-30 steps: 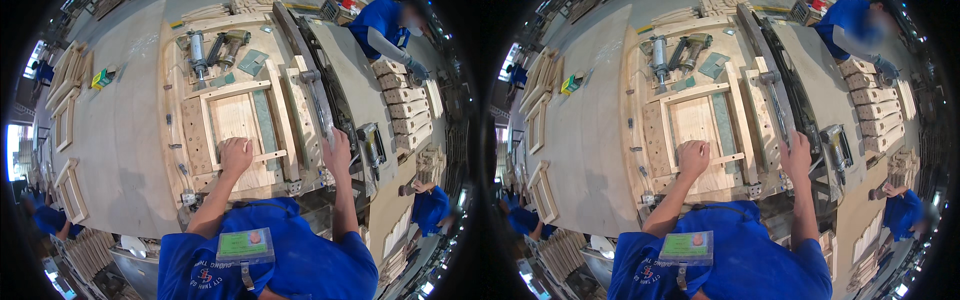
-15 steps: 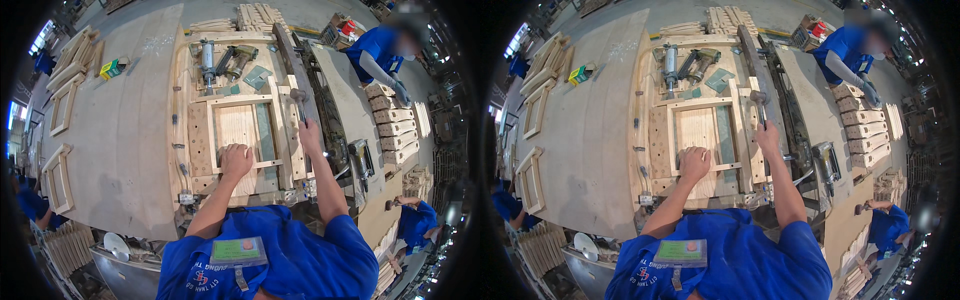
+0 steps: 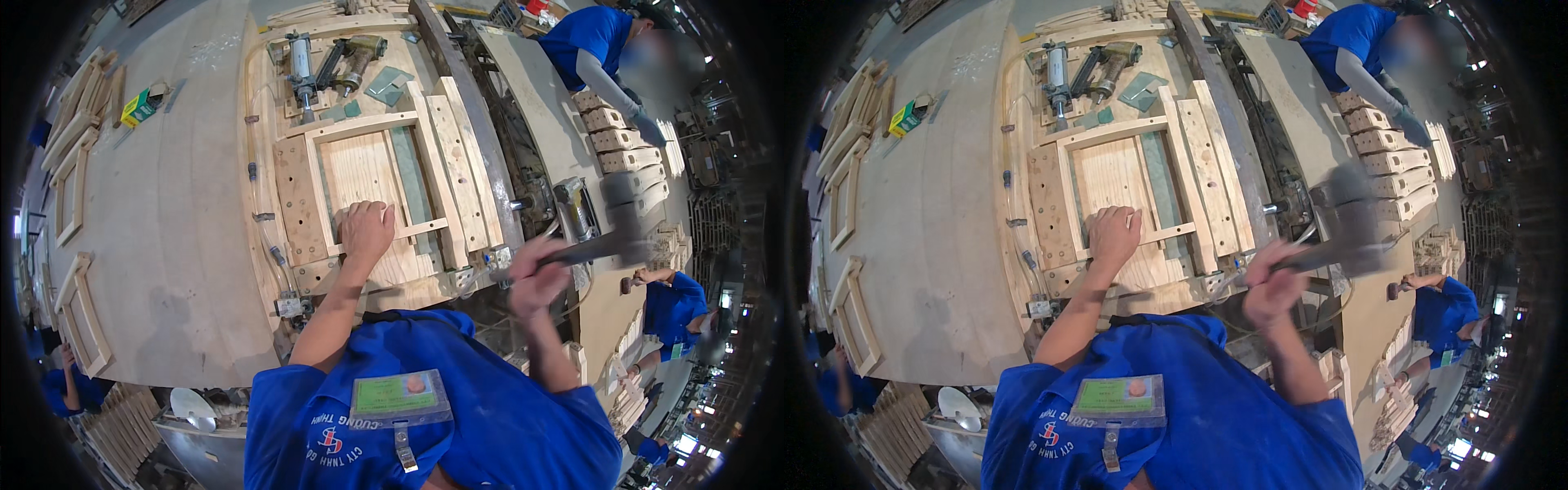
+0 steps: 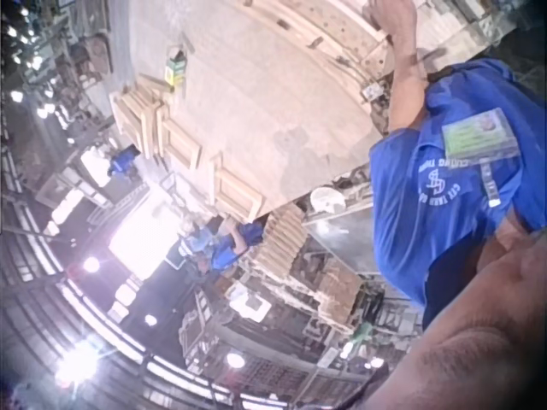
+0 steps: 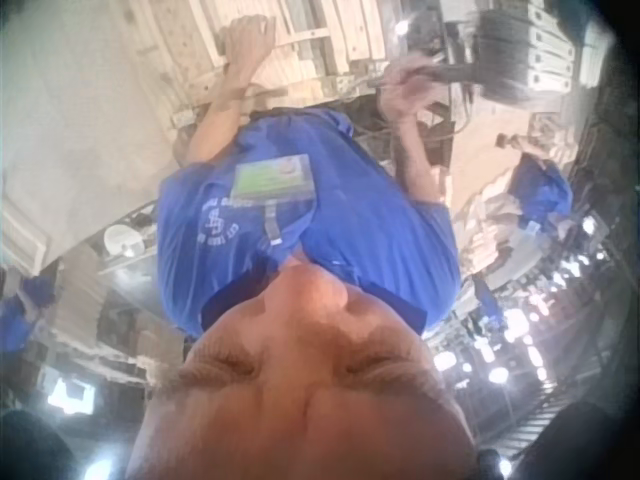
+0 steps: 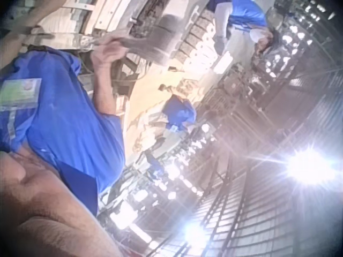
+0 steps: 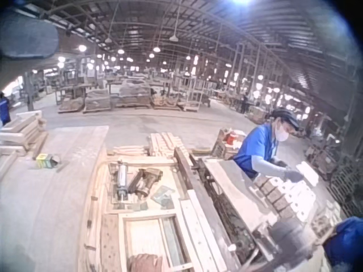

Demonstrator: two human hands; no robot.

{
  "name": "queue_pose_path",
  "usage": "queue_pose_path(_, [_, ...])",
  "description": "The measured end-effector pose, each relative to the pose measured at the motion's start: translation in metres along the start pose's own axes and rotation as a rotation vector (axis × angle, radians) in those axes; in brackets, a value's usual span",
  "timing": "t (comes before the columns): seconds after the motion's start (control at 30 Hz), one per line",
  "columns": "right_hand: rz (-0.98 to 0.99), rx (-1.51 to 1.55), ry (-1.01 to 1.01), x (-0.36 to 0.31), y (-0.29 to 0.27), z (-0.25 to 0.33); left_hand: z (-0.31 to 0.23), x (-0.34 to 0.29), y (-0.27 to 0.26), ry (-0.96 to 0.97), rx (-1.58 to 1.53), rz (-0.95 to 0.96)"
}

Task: The person assembles wooden frames by placing pieces into a jig, tapping them with a hammer, and securing them with a nail gun. They repeatedly lift completed frames and place them on a nearby table.

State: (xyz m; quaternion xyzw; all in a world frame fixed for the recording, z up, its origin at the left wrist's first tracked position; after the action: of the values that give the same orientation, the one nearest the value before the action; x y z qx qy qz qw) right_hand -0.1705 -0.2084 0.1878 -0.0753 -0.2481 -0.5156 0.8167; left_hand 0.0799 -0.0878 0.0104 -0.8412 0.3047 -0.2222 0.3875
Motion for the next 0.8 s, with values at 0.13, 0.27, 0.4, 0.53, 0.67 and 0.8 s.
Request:
queue_pose_path(0.13, [0.424,-0.688,0.668,-0.103,-0.029,-0.1,-0.003,0.005,0.002,0.008,-0.007,0.017])
queue_pose_path(0.27, [0.35,-0.522,0.7,-0.046,0.007,-0.037,0.011,-0.002,-0.005,-0.009,0.04,-0.015])
queue_pose_path(0.4, [0.281,-0.47,0.196,-0.041,0.008,-0.019,0.009,-0.002,-0.007,-0.008,-0.012,-0.021])
queue_pose_path(0.53, [0.488,-0.766,0.38,-0.115,-0.038,-0.098,0.0,0.004,0.0,-0.018,-0.036,0.009])
queue_pose_path(0.67, [0.481,-0.558,0.584,-0.016,0.023,-0.066,0.008,0.003,-0.003,0.001,-0.058,-0.072])
queue_pose_path(0.8, [0.352,-0.201,0.313,0.118,0.104,0.002,0.013,0.002,-0.001,0.015,-0.053,-0.08])
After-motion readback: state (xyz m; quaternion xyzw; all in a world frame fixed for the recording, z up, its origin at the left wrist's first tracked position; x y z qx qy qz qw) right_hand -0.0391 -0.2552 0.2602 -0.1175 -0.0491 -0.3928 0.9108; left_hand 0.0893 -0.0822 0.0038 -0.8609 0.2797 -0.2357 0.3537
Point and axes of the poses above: each hand's wrist, its own x-axis towards the middle knuckle, its own y-axis out of the palm, z = x × y, the point moved 5 cm from there along x, towards the middle knuckle, and after that the axes turned 3 degrees about -z, right-handed, at the moved point
